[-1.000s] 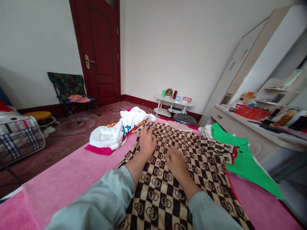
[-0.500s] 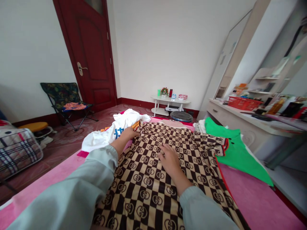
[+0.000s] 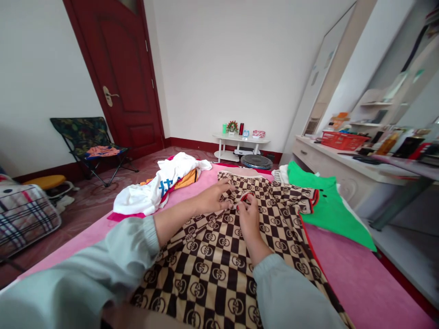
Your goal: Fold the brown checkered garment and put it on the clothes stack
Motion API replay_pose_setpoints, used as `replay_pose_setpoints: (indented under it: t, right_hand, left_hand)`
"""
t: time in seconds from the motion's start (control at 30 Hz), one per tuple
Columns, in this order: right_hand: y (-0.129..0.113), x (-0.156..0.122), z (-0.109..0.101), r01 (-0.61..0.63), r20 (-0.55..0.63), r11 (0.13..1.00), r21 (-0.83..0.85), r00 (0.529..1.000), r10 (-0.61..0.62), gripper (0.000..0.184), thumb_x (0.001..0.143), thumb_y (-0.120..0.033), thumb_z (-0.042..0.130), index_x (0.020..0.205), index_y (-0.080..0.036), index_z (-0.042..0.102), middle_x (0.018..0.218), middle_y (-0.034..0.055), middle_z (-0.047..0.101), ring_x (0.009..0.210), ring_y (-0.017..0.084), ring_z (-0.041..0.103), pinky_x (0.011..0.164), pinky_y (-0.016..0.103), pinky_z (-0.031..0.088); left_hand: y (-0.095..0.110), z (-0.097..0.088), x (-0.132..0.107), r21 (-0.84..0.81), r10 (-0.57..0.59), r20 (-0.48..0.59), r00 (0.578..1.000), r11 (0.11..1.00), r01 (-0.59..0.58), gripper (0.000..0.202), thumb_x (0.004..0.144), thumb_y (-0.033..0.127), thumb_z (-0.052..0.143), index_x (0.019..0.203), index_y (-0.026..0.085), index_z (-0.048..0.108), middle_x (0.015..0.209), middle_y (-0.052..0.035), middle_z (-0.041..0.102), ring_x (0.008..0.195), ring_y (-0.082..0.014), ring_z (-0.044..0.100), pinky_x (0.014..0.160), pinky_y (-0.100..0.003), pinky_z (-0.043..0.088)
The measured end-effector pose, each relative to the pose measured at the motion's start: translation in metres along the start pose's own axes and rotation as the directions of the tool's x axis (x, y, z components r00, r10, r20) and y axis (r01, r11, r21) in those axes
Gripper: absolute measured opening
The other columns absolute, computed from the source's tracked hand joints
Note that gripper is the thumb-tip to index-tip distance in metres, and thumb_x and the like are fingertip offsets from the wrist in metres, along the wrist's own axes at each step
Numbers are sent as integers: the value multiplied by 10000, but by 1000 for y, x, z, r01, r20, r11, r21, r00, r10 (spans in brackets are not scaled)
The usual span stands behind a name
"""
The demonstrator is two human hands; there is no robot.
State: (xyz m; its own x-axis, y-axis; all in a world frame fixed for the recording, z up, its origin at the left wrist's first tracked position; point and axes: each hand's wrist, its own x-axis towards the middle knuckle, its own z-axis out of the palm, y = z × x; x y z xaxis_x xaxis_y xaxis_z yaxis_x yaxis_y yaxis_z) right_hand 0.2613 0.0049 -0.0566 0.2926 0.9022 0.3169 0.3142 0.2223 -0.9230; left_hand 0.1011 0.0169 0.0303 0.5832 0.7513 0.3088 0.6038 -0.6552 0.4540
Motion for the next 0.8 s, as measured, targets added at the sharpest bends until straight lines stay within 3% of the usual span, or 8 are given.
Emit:
replay_pose_setpoints:
  t: [0.13,0.23,0.4,0.5,0.63,0.8]
  right_hand:
    - [3,3,-1,-46,-6,998,32,999,46,558,797,-337,451,1302,-104,397,1314,189,479,1032,234,596,901,342,476]
    - [8,6,0,-30,20,999,13,999,29,541,756,-336,499,1261,-141,484,1308,166,492,1012,239,612,883,348,489]
    - [9,10,-1,44,94,991,-129,995,-32,429,752,-403,523,1113,-202,640,1134,89,634,894,225,637,873,372,477]
    - [3,15,2,46,188,964,-261,982,4,344,731,-424,566,988,-244,704,1013,50,680,892,233,625,878,388,451]
    - [-11,35,10,-146,269,966,-213,942,202,280,598,-355,703,836,-209,722,886,54,704,846,248,633,807,378,465]
    - [-42,82,22,-197,271,977,-78,939,211,216,580,-280,701,769,-176,693,770,32,700,797,209,632,693,295,475]
  left_hand:
    - [11,-12,-69,190,-167,58,984,970,154,425,767,387,593,1163,234,577,1201,-74,571,1054,-245,566,922,-356,436]
    - [22,-27,-126,314,-329,120,937,908,279,381,716,478,618,1021,251,618,1028,-54,606,894,-242,603,796,-350,471]
    - [34,-43,-195,429,-496,118,860,807,406,317,721,373,578,1014,253,599,961,-59,601,905,-245,589,776,-339,454]
    - [29,-48,-217,440,-556,105,824,770,463,200,738,289,516,909,239,607,899,-47,617,861,-227,595,732,-312,436]
    - [18,-55,-230,353,-593,131,795,777,521,108,747,232,479,776,229,583,766,2,635,714,-176,582,614,-255,378]
    - [23,-58,-226,27,-541,132,831,840,542,203,844,345,458,742,196,549,639,21,581,589,-125,508,528,-216,324]
